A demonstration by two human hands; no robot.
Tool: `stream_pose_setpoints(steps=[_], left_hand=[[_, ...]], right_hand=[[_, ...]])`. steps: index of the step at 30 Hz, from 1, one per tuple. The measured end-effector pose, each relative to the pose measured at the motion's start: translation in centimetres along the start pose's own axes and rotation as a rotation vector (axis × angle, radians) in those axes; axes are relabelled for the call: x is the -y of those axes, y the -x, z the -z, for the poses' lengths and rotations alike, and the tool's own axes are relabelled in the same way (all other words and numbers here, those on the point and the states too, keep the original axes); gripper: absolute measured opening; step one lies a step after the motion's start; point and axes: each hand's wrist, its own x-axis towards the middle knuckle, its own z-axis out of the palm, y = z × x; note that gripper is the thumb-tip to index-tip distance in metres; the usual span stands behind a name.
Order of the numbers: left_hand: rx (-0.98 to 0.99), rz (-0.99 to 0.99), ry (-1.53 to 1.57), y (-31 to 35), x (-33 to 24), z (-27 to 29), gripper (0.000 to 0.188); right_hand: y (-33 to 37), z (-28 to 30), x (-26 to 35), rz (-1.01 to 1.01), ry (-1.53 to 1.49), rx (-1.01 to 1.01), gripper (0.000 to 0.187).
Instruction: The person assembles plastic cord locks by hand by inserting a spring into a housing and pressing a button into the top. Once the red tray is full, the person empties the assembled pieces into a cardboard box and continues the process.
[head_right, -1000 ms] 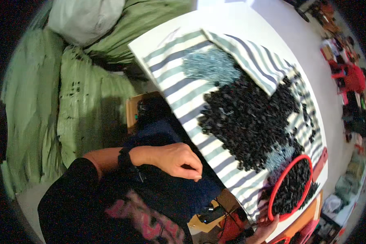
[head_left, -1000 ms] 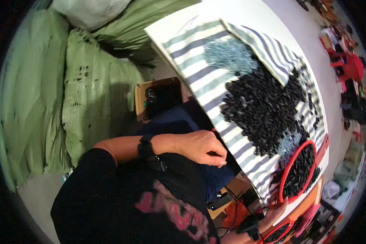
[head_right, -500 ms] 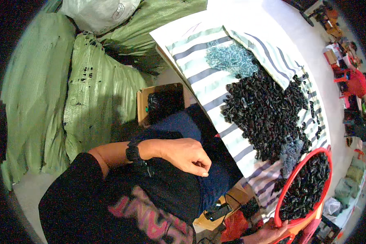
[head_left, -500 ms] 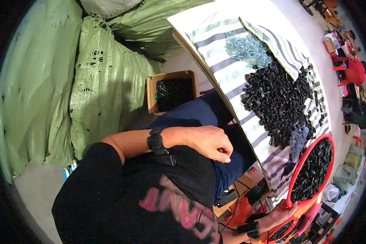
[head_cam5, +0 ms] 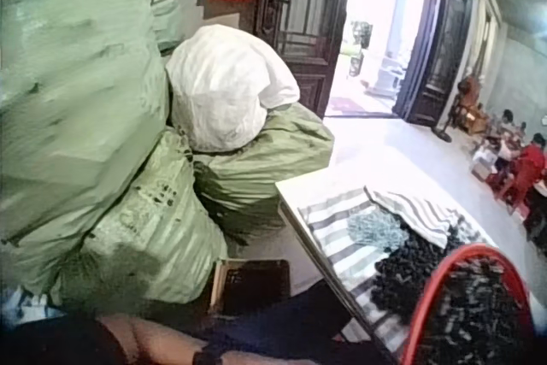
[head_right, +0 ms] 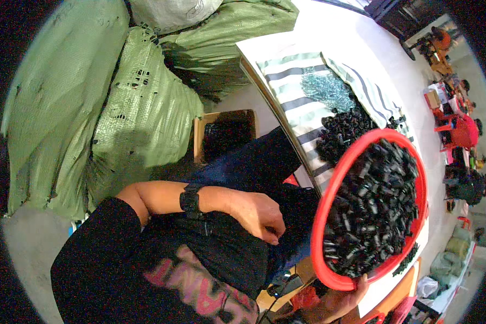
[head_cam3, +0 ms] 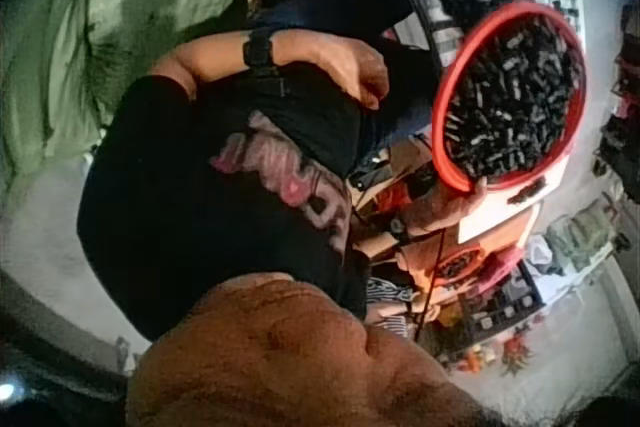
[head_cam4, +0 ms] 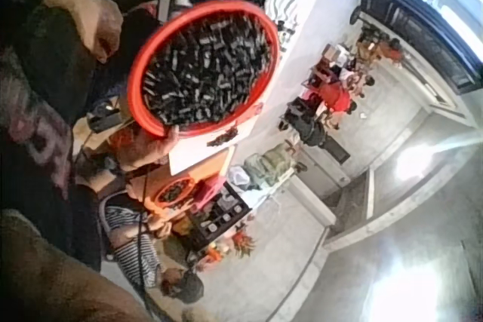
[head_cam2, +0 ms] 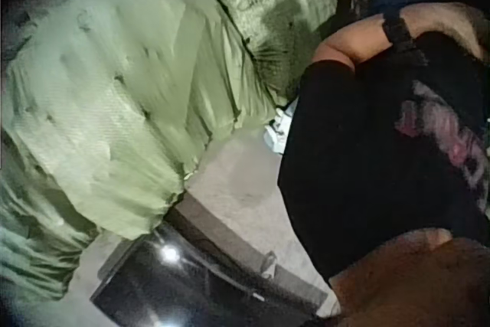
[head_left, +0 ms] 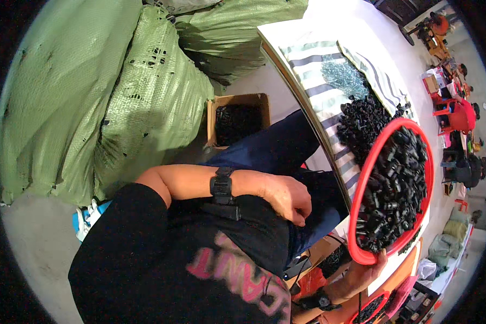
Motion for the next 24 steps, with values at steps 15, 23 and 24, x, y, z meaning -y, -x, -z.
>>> stream_pose_setpoints(steps=[15, 23, 24], left_hand=[[0.303, -0.249, 0.179, -1.4, 3.0, -5.8, 0.046], [0.431, -0.361, 0.269, 0.3, 1.7, -4.8, 0.057], [0.452, -0.355, 0.279, 0.4, 1.7, -4.7, 0.059]], right_hand=[[2.6, -14.1, -6.6, -0.150, 0.286, 0.440, 0.048], [0.5, -21.1, -14.0, -0.489, 0.312, 0.854, 0.051], [-0.1, -21.8, -14.8, -0.554, 0.342, 0.934, 0.051]])
